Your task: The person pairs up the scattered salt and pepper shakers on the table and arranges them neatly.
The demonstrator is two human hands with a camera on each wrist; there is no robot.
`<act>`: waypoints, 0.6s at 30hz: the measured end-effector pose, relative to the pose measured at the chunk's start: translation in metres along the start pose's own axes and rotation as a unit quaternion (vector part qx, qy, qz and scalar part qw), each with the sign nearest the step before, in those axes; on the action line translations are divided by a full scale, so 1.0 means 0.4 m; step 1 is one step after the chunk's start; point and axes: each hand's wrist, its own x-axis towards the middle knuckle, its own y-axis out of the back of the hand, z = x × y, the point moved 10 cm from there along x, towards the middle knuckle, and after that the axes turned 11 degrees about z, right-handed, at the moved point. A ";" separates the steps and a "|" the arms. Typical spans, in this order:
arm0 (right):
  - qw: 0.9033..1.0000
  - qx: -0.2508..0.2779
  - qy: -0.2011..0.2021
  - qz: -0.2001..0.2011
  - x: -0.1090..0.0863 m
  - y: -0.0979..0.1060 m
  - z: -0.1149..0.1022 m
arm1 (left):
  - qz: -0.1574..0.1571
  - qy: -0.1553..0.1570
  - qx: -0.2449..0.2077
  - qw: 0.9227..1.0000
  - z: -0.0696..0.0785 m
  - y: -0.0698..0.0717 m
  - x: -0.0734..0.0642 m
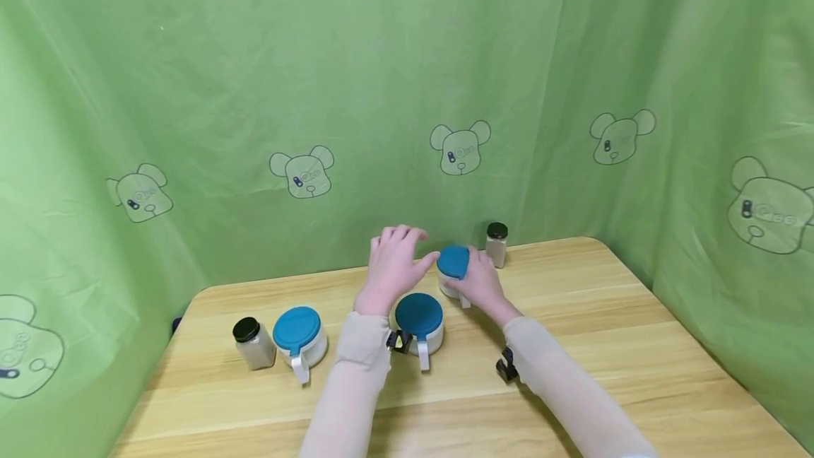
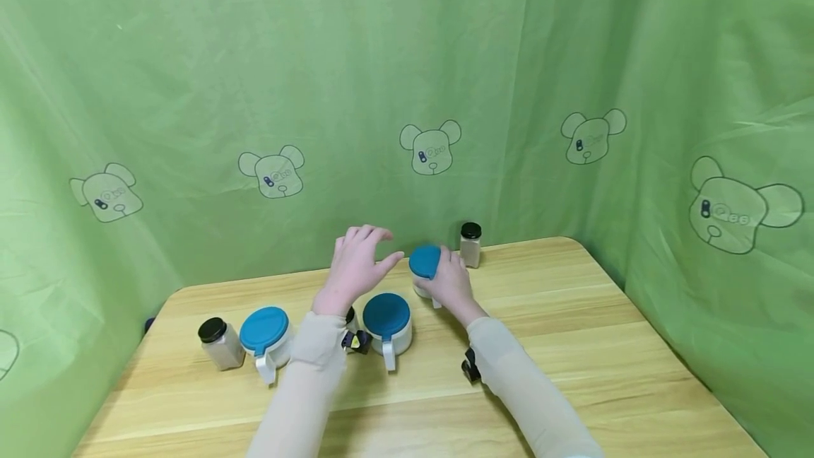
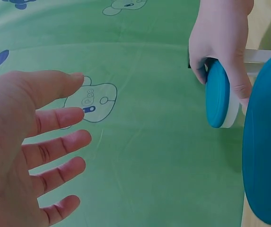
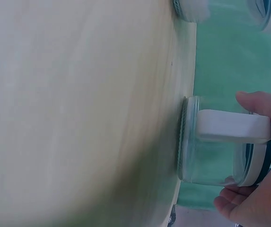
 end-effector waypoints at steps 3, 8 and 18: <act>1.000 0.002 0.004 0.003 -0.008 0.007 0.005 | -0.010 0.002 -0.005 1.000 0.006 -0.010 0.005; 1.000 0.017 -0.001 0.006 -0.020 0.022 0.016 | -0.015 0.003 0.003 1.000 0.009 -0.021 0.019; 0.999 0.039 -0.002 0.010 -0.041 0.069 0.037 | -0.031 0.011 0.013 0.999 0.003 -0.050 0.045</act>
